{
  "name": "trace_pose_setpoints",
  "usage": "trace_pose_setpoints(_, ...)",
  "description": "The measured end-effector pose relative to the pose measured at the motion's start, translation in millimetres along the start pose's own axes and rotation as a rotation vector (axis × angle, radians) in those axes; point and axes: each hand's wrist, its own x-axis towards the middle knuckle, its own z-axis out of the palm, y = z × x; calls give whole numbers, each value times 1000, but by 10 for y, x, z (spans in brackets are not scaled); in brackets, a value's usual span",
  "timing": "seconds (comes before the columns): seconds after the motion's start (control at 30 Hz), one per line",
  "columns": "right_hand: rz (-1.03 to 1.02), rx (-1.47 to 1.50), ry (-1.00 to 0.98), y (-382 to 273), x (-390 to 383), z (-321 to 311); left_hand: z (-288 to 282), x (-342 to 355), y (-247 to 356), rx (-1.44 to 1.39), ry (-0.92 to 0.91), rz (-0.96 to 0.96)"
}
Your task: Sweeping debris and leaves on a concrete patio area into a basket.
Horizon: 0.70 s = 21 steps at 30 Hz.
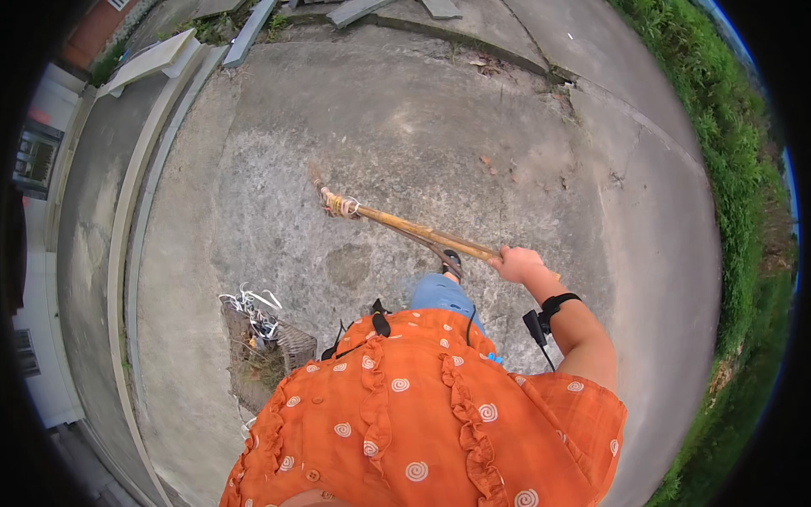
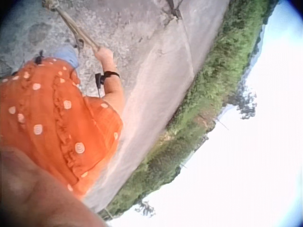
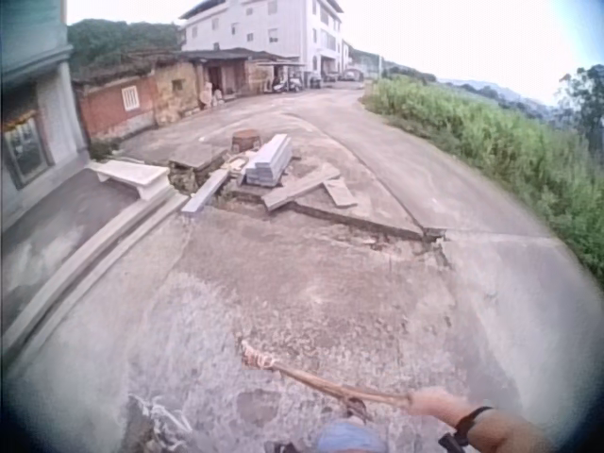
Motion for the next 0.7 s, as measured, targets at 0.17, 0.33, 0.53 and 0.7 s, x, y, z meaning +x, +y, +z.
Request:
trace_pose_setpoints(0.17, -280, -131, 25, -124, 1018, -223, 48, -135, -607, 127, -135, 454)
trace_pose_setpoints(0.33, -104, -56, -50, 1239, 1215, -222, 280, -225, -1501, -128, -90, 517)
trace_pose_setpoints(0.53, 353, 82, -65, 3696, -13, -33, 653, -155, -2532, -61, -106, 500)
trace_pose_setpoints(0.7, 657, 140, -46, 4790, -1168, -202, 977, -13, -3101, -85, -81, 525)
